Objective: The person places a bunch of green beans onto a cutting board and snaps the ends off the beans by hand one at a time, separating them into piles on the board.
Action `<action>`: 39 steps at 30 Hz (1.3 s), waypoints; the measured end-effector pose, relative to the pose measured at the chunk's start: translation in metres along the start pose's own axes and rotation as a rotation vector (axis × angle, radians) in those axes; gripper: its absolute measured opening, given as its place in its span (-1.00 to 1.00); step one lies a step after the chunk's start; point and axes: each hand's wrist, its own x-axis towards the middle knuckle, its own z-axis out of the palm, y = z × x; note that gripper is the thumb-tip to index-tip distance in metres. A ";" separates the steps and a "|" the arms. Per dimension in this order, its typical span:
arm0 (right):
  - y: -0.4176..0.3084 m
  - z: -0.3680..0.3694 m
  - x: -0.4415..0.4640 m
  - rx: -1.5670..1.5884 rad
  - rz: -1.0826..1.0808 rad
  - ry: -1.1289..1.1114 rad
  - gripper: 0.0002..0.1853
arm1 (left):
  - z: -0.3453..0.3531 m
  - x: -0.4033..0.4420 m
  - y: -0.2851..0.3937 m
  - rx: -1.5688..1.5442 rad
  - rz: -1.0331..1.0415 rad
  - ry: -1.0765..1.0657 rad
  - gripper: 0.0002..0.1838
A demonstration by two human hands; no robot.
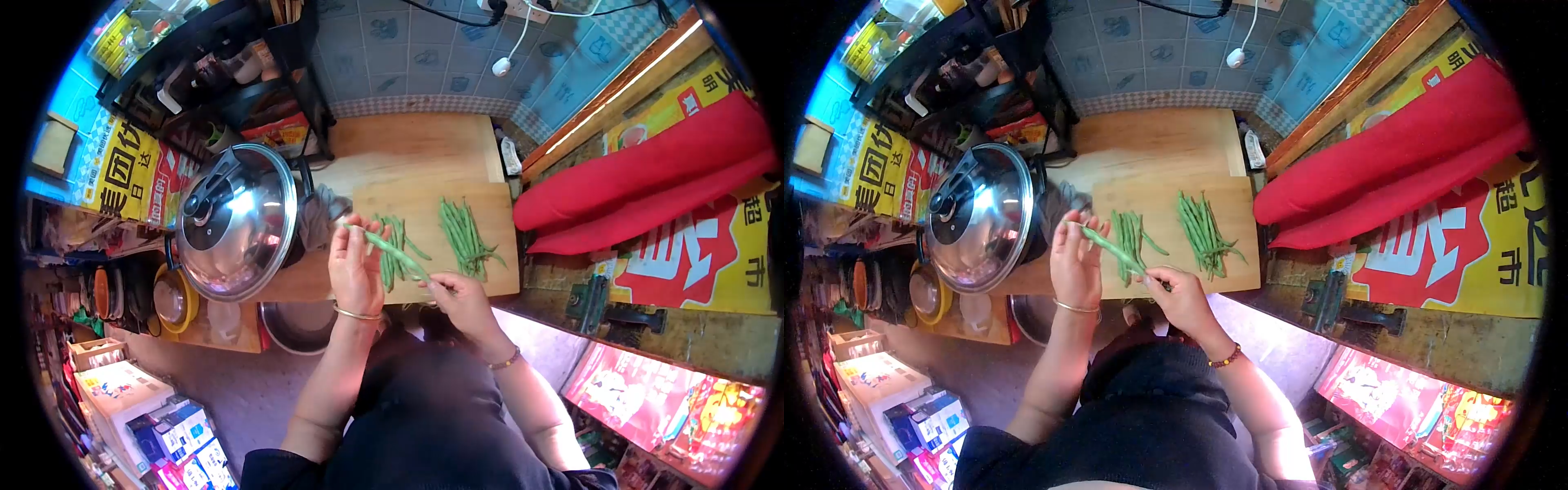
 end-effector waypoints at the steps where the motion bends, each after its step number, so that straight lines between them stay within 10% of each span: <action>1: 0.002 -0.001 0.000 0.000 0.001 -0.002 -0.83 | 0.000 0.000 0.000 0.283 0.164 0.065 -0.71; 2: 0.006 -0.002 -0.001 -0.109 -0.094 0.043 -0.85 | 0.000 -0.004 0.005 0.282 0.164 0.066 -0.71; 4: 0.006 -0.003 -0.001 -0.218 -0.186 0.091 -0.87 | -0.001 -0.017 0.019 1.441 0.959 -0.232 -0.74; 8: -0.001 -0.001 -0.005 -0.601 -0.460 0.121 -0.93 | -0.003 -0.033 0.015 1.613 0.883 -0.978 -0.67; 13: -0.006 -0.001 -0.007 -0.834 -0.601 0.117 -0.94 | -0.011 -0.036 0.003 1.526 0.779 -0.942 -0.75; 22: -0.004 0.012 -0.006 -0.342 -0.380 0.335 -0.93 | -0.009 -0.054 -0.029 0.992 0.517 -0.404 -0.90; 24: 0.007 0.012 -0.012 -0.341 -0.316 0.294 -0.92 | -0.005 -0.047 -0.029 0.528 0.116 -0.034 -0.91; 28: 0.036 -0.008 -0.027 -0.429 -0.179 0.237 -0.90 | -0.006 -0.012 -0.002 0.037 0.123 -0.030 -0.85; 35: 0.090 -0.059 -0.039 -0.444 0.099 0.328 -0.85 | -0.019 0.010 0.024 0.212 0.133 -0.034 -0.82; 39: 0.038 -0.032 -0.016 0.150 0.183 0.317 -0.78 | -0.009 -0.019 0.009 0.749 -0.049 -0.283 -0.73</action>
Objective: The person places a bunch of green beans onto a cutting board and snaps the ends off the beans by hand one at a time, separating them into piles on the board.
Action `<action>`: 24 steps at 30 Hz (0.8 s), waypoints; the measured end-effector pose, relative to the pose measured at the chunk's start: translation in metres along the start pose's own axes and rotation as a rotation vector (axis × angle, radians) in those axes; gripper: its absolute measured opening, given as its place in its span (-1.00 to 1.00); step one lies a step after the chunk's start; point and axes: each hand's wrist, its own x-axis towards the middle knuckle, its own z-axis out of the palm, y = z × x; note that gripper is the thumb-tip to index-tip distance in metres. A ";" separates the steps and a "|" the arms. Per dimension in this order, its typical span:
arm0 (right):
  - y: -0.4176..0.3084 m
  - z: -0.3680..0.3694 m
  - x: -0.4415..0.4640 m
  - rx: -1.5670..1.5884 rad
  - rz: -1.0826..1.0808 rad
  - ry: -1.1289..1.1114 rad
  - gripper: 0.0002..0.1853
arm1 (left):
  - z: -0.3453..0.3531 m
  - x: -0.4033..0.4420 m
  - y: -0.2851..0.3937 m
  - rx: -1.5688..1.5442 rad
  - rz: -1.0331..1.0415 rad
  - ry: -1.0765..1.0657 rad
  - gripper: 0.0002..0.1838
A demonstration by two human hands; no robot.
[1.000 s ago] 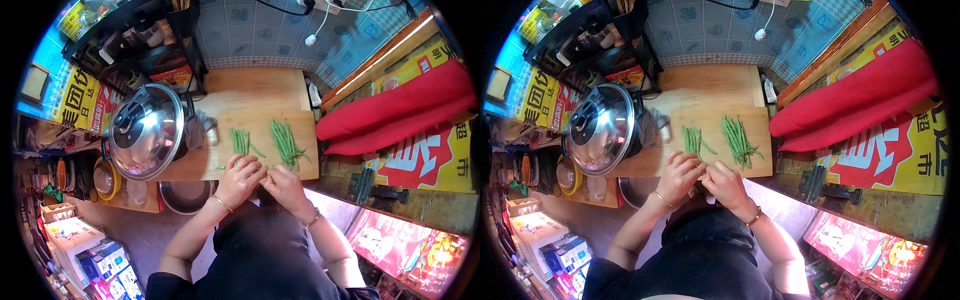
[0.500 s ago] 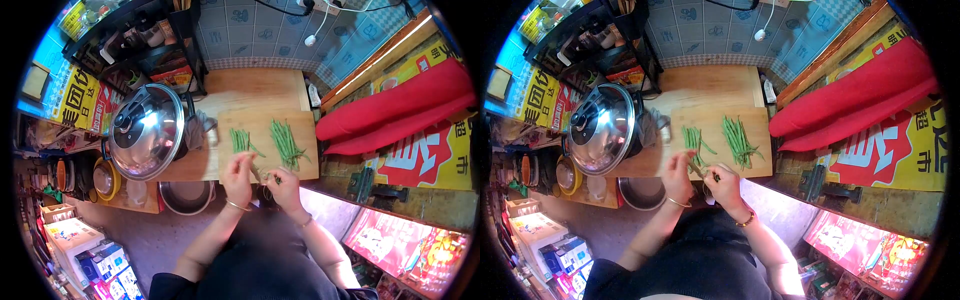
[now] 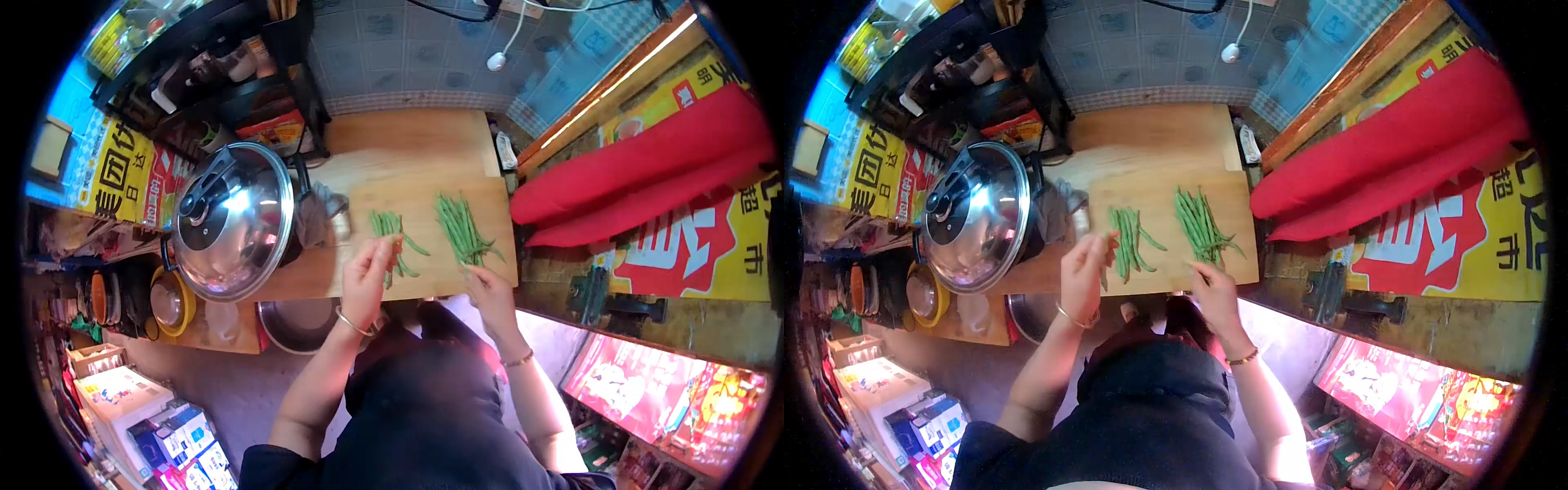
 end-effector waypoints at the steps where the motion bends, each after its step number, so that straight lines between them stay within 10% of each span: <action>1: -0.015 0.014 -0.001 0.108 -0.034 -0.040 -0.77 | 0.006 -0.005 0.003 0.071 0.001 -0.044 -0.74; 14: -0.025 0.066 0.001 0.234 -0.081 -0.065 -0.82 | 0.017 -0.018 -0.020 0.339 0.283 -0.070 -0.88; 16: -0.021 0.069 0.003 -0.078 -0.528 0.072 -0.83 | 0.020 -0.020 -0.025 -0.063 -0.159 -0.041 -0.87; 19: -0.018 0.071 -0.001 -0.100 -0.384 0.026 -0.84 | 0.026 -0.020 -0.019 -0.794 -0.491 0.057 -0.84; 24: -0.002 0.061 -0.010 -0.071 -0.103 -0.122 -0.89 | 0.005 -0.003 -0.044 -0.869 -0.478 0.222 -0.78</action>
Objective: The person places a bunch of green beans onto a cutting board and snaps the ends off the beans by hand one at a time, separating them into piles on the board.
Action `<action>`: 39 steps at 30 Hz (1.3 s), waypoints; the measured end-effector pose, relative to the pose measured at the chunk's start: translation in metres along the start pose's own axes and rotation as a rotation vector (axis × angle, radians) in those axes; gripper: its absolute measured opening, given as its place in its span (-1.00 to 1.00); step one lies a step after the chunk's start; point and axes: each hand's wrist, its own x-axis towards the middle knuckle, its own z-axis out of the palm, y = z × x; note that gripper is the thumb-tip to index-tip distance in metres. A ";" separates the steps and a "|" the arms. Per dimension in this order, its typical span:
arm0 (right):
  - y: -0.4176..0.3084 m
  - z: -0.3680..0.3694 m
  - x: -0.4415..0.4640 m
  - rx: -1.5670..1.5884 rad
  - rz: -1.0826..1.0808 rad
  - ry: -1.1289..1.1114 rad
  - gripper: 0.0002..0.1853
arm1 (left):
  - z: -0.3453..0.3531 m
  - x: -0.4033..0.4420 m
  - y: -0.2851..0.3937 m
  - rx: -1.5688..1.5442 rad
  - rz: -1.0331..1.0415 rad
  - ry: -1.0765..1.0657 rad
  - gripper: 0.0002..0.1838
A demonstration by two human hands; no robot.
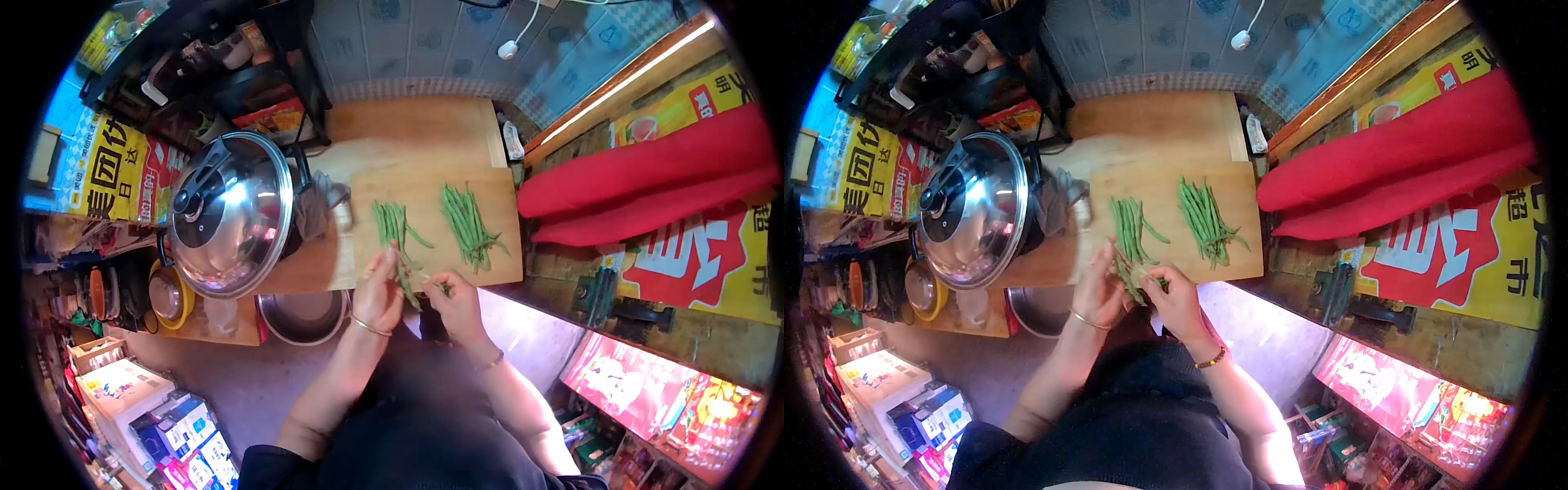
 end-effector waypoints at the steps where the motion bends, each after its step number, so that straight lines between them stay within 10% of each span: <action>1: 0.006 -0.004 -0.005 0.003 0.009 0.005 -0.89 | -0.003 0.007 0.008 -0.003 0.025 0.025 -0.78; 10: 0.115 -0.063 -0.054 0.452 0.581 0.177 -0.96 | -0.063 0.107 0.042 0.077 0.267 0.099 -0.80; 15: 0.304 -0.110 -0.060 0.138 0.233 0.277 -0.93 | -0.114 0.172 0.005 0.415 0.247 0.349 -0.85; 17: 0.361 -0.126 -0.044 0.399 0.443 0.280 -0.93 | -0.131 0.194 -0.005 0.476 0.296 0.411 -0.86; 21: 0.371 -0.119 0.030 0.956 0.657 0.576 -0.88 | -0.147 0.217 -0.014 0.647 0.333 0.398 -0.85; 29: 0.317 -0.130 0.053 0.604 0.640 0.582 -0.75 | -0.123 0.175 -0.021 1.060 0.355 0.101 -0.61; 32: 0.290 -0.123 0.047 0.594 0.466 0.758 -0.90 | -0.113 0.154 -0.029 1.748 1.027 -0.077 -0.52; 35: 0.264 -0.114 0.036 0.657 0.467 0.802 -0.89 | -0.106 0.156 -0.036 1.962 0.954 -0.540 -0.51; 39: 0.218 -0.075 0.021 0.566 0.391 0.602 -0.88 | -0.076 0.159 -0.064 2.000 0.870 -0.657 -0.54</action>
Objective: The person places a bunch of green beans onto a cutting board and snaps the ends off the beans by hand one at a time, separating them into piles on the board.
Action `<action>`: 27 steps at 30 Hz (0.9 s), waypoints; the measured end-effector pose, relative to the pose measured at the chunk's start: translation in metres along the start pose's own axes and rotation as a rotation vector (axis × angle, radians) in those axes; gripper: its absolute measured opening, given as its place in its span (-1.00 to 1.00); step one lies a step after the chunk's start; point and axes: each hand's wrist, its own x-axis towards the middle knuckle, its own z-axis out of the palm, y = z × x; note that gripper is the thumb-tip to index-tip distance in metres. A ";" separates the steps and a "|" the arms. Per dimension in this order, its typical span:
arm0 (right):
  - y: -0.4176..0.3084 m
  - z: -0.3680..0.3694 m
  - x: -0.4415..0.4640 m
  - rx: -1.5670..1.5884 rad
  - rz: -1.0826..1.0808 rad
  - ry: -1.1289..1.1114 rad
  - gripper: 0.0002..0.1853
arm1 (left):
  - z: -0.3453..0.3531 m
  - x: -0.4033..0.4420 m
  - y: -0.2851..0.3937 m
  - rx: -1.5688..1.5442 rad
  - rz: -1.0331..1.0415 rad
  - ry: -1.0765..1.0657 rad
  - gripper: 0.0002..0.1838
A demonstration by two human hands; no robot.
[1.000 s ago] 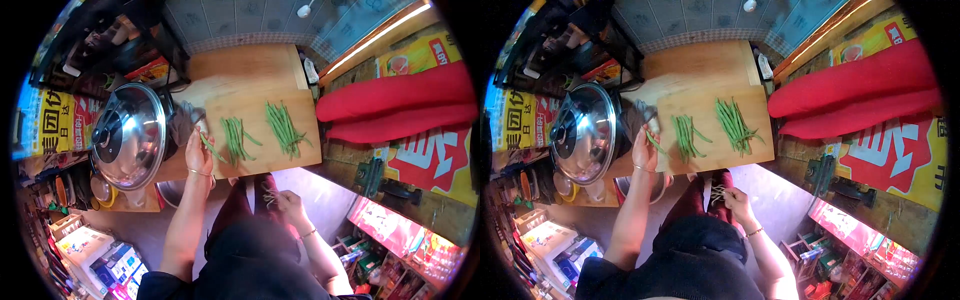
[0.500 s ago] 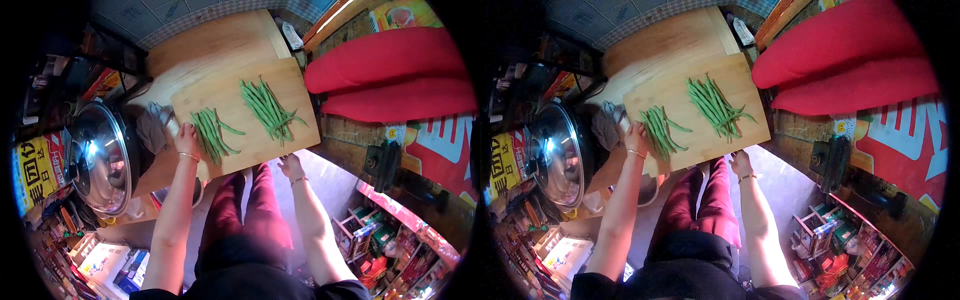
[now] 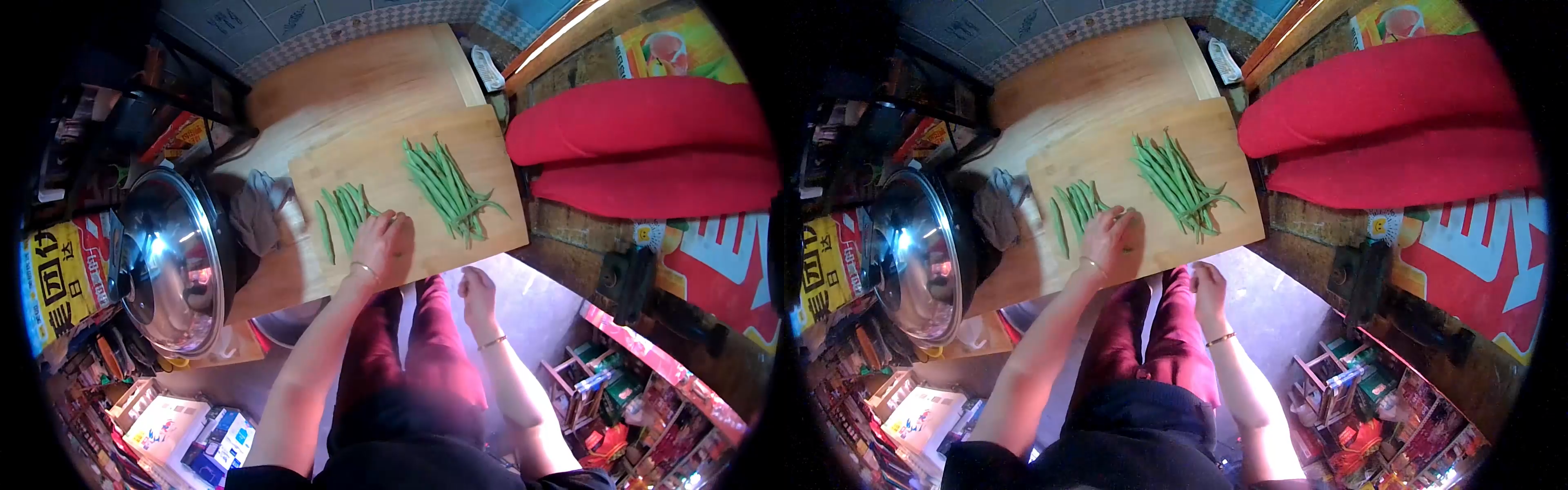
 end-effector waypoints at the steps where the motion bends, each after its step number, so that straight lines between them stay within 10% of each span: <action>1: -0.003 0.015 -0.006 -0.031 -0.044 -0.080 -0.88 | 0.001 0.006 0.002 -0.040 0.012 0.000 -0.56; 16: -0.041 0.109 -0.015 -0.169 -0.199 -0.216 -0.88 | -0.009 -0.005 0.023 -0.386 -0.068 0.102 -0.77; 27: -0.062 0.097 -0.048 -0.755 -0.851 -0.297 -0.90 | -0.030 0.008 0.048 -0.759 -0.364 0.097 -0.84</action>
